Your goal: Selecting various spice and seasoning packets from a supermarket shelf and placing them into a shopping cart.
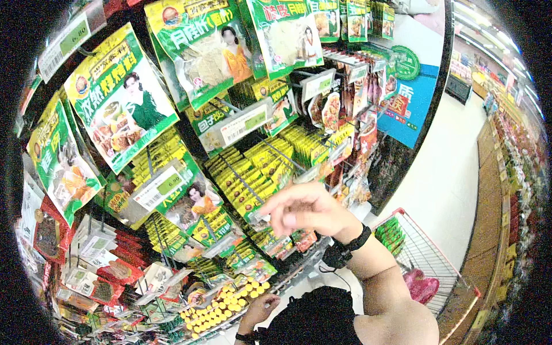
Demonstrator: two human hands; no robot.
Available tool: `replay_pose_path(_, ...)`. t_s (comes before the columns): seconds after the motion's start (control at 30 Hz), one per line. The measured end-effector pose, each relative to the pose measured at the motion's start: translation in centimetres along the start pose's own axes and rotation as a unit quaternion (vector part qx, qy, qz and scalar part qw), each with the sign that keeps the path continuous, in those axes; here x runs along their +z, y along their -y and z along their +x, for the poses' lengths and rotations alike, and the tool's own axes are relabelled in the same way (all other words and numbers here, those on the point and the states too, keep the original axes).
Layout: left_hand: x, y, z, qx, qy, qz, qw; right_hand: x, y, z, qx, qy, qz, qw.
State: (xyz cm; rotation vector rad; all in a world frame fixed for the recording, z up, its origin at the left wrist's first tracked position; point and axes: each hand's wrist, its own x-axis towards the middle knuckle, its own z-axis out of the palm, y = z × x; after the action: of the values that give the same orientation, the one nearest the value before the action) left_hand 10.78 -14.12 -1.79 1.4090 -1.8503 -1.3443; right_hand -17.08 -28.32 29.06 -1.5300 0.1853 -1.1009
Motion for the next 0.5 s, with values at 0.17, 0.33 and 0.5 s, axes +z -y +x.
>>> replay_pose_path(0.17, 0.1, -1.1, -1.1, 0.057, 0.044, 0.052, 0.996, 8.4, 5.8, -2.5, -0.121, 0.2, 0.136, 0.963)
replay_pose_path(0.33, -0.4, -4.5, -2.1, 0.071, 0.065, 0.042, 0.994, 11.6, 5.8, -2.2, -0.261, 0.285, 0.125, 0.914)
replay_pose_path(0.5, 0.9, -4.6, -3.5, -0.009, 0.132, 0.085, 0.988, 9.7, 5.9, -4.7, -0.24, 0.267, 0.12, 0.926)
